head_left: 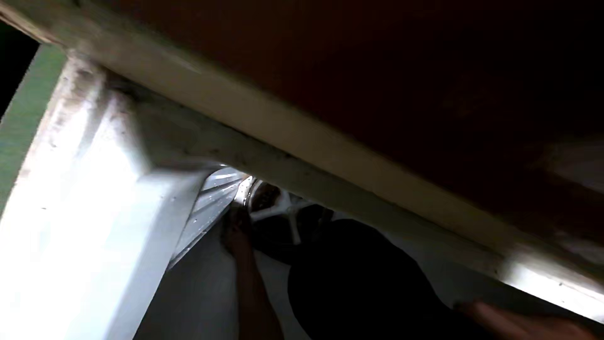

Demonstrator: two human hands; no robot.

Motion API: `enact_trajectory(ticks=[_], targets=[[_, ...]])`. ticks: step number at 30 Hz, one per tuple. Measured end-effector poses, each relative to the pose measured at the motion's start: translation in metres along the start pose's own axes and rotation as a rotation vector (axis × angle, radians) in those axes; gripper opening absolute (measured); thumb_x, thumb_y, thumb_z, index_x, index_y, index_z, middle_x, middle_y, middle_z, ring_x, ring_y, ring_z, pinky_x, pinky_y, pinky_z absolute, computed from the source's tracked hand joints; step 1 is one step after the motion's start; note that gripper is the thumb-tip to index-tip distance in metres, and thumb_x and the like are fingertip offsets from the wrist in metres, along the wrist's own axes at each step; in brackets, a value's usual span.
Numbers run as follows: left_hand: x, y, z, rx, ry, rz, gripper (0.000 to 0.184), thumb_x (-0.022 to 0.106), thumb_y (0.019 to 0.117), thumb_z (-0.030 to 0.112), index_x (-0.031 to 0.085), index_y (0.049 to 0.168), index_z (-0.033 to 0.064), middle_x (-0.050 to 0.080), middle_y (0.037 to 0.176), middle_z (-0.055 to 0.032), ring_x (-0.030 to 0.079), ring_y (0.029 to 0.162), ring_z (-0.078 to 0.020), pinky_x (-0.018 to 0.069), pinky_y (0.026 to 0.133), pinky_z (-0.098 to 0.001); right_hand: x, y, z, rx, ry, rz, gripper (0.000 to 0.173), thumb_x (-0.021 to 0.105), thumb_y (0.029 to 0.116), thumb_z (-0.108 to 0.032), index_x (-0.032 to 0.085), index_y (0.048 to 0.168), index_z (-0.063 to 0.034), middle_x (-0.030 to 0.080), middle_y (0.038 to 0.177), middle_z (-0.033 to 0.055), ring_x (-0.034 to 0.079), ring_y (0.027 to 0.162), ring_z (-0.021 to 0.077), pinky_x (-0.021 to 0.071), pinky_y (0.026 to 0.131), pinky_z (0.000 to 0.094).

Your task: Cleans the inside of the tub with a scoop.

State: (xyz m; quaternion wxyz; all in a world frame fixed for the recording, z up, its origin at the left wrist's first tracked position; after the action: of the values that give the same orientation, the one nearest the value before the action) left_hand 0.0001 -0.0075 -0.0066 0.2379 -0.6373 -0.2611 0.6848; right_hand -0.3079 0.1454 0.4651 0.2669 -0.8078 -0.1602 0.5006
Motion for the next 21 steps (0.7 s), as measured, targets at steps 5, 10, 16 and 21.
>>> enact_trajectory(ticks=[5,10,16,21], targets=[[-0.007,-0.024,0.024,-0.236,-0.072,0.001,0.049,0.050,0.1075,0.026,0.049,0.148,-0.0019,0.047,0.151,-0.0285,0.048,0.139,-0.0424,0.0393,0.114,-0.0534,-0.006,0.003,-0.007,0.059,0.003,-0.082,0.024,0.069,0.0852,0.001,0.062,0.107,0.0071,0.066,0.077,0.0251,0.066,0.058,0.0435,0.0512,0.047,0.0545],[-0.002,-0.014,0.033,-0.075,0.058,0.051,0.063,0.057,0.1027,0.028,0.039,0.155,-0.0013,0.042,0.154,-0.0308,0.042,0.143,-0.0454,0.0366,0.115,-0.0565,-0.007,0.005,-0.007,0.094,-0.016,-0.102,0.026,0.070,0.0837,0.003,0.063,0.108,0.0077,0.067,0.079,0.0262,0.067,0.059,0.0444,0.0518,0.048,0.0554],[-0.017,-0.007,0.022,-0.149,-0.148,0.058,0.049,0.045,0.1089,0.024,0.046,0.151,-0.0020,0.047,0.152,-0.0271,0.045,0.142,-0.0415,0.0354,0.117,-0.0546,-0.009,0.003,-0.006,0.086,-0.045,-0.090,0.024,0.069,0.0857,0.001,0.062,0.108,0.0072,0.066,0.077,0.0252,0.067,0.059,0.0440,0.0515,0.048,0.0549],[-0.017,-0.055,0.041,-0.360,-0.340,-0.010,0.046,0.044,0.1096,0.020,0.046,0.146,-0.0085,0.042,0.152,-0.0330,0.043,0.141,-0.0452,0.0370,0.116,-0.0523,-0.006,0.004,-0.007,0.058,-0.039,-0.061,0.025,0.071,0.0822,0.001,0.063,0.105,0.0068,0.067,0.077,0.0245,0.067,0.058,0.0426,0.0510,0.046,0.0532]])
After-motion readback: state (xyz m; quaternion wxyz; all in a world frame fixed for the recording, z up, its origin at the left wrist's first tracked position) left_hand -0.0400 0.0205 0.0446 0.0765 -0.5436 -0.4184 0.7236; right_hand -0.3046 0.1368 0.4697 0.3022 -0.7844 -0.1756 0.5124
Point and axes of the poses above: each hand's wrist, its own y-axis towards the middle knuckle, its own x-axis out of the palm, z = x × y, the point moved 1 cm from there along y, towards the middle knuckle
